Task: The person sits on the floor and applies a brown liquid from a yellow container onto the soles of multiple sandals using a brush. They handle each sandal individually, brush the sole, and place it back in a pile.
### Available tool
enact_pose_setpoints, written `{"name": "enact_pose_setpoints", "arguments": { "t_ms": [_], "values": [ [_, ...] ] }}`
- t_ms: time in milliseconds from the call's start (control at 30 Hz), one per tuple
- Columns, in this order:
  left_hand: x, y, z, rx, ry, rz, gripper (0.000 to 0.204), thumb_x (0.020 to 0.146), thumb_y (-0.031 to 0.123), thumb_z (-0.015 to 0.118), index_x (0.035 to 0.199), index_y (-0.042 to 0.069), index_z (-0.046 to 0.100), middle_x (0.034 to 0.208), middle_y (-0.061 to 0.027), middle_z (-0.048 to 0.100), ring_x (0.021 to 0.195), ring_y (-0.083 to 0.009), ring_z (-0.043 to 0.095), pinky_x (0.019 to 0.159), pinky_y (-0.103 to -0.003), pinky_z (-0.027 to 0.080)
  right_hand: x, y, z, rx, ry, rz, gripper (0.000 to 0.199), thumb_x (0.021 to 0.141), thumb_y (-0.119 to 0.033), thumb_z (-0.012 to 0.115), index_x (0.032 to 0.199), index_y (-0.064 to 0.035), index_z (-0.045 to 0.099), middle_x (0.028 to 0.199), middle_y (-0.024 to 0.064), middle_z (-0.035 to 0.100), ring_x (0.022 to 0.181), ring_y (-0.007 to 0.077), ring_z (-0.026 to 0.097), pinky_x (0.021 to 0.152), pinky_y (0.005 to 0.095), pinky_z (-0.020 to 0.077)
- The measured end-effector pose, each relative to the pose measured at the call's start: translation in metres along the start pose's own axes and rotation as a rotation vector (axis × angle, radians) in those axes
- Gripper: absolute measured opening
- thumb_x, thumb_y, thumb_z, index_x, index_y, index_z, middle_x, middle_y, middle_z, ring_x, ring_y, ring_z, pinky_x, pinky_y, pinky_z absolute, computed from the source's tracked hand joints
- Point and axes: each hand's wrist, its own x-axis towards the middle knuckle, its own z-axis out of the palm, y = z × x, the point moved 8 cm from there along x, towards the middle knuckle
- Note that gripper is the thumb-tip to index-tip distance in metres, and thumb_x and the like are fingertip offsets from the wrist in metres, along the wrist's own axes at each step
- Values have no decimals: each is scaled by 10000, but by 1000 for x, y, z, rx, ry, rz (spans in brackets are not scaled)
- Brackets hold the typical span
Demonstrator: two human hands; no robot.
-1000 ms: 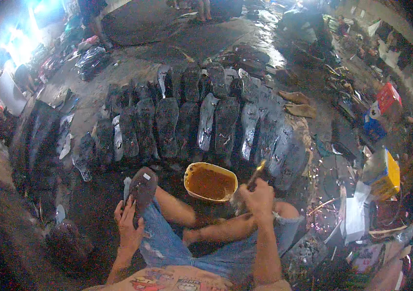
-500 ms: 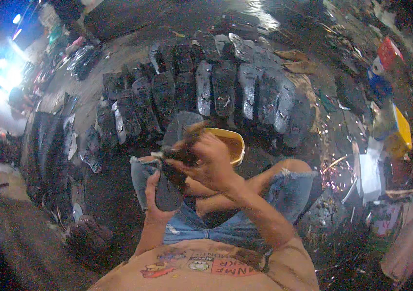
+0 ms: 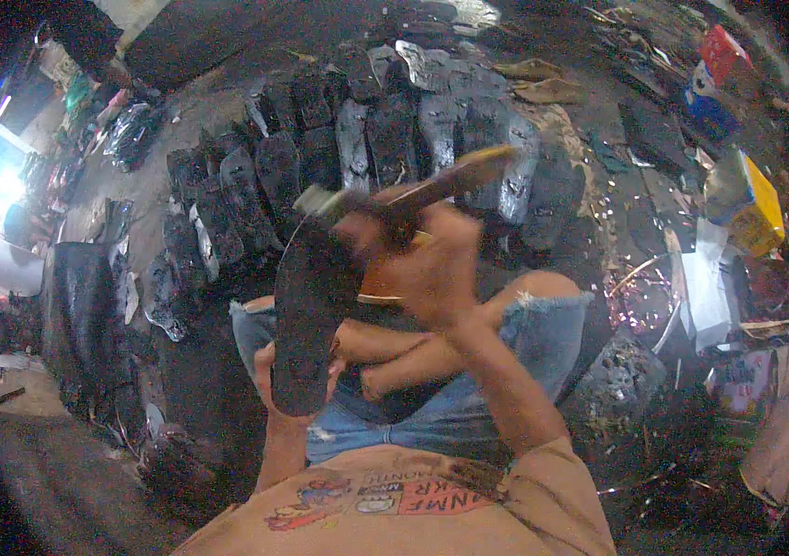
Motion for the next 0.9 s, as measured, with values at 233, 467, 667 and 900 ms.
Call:
{"name": "enact_pose_setpoints", "arguments": {
  "t_ms": [233,467,667,900],
  "values": [
    [11,-5,6,90,-42,-69,563,971,428,501,1345,8,515,1176,-165,653,970,-242,675,839,-397,579,12,3,-7,-100,-87,80,204,779,-176,825,917,-50,741,837,89,733,726,142,683,682,292,526],
    [44,8,-16,280,1,-62,526,1012,384,492,1451,97,451,1285,-127,610,1052,-240,654,870,-393,574,-96,-41,61,13,-733,-226,153,777,-142,778,903,-111,697,880,43,671,810,224,664,751,341,518],
    [42,-3,17,207,307,65,436,1055,339,424,1408,87,471,1217,-123,629,1009,-201,649,827,-359,567,-86,-28,40,-100,-442,125,255,839,-117,751,1056,-39,640,1000,66,665,858,235,638,814,403,505],
    [60,6,27,264,149,205,426,1061,246,407,1460,98,440,1229,-83,646,978,-195,680,788,-338,601,-102,-6,46,133,-398,142,294,773,-242,821,985,-60,733,898,89,741,789,220,723,749,348,566]
  ]
}}
